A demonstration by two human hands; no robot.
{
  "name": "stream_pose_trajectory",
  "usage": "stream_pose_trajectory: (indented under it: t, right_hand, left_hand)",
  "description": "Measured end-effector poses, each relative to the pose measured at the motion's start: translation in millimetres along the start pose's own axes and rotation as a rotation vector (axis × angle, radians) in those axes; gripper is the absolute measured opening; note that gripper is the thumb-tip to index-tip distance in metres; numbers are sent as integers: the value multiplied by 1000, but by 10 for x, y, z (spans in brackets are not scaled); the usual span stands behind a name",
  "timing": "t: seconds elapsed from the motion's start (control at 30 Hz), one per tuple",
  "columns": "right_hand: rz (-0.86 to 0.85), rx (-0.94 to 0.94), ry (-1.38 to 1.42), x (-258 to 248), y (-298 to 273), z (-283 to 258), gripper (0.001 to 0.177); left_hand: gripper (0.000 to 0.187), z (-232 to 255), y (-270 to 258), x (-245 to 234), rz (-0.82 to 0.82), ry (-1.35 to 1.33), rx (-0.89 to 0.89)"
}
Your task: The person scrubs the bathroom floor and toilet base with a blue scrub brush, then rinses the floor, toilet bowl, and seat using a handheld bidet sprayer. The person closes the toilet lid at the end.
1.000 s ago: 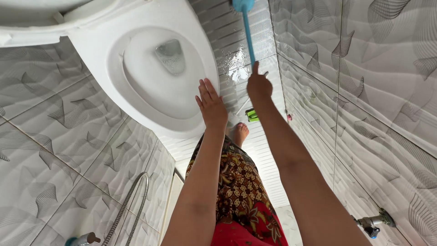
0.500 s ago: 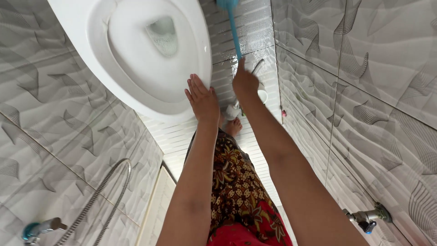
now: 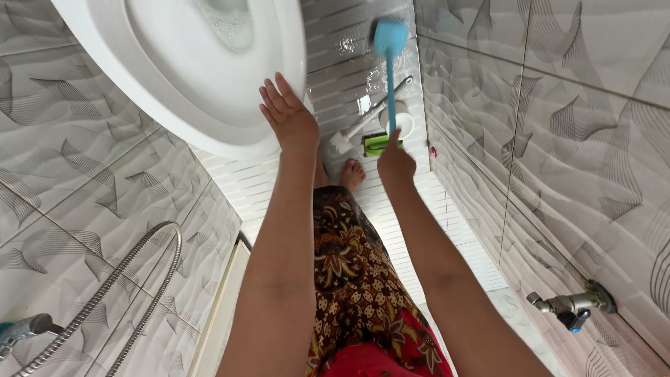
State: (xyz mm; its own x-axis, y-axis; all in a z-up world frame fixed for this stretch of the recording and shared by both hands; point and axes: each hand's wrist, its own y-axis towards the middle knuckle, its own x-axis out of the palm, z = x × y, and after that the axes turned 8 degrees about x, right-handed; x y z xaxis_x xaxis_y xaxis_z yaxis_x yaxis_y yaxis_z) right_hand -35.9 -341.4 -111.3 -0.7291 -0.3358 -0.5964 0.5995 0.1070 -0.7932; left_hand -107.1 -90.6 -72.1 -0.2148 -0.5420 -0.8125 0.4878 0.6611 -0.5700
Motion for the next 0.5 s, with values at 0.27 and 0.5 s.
stream_pose_trajectory:
  t: [0.27, 0.5]
  right_hand:
    - [-59, 47, -66, 481, -188, 633, 80]
    - [-55, 81, -107, 717, -477, 915, 69]
  left_hand:
    - [95, -37, 43, -48, 64, 4, 40]
    - [84, 156, -566, 104, 455, -31, 177]
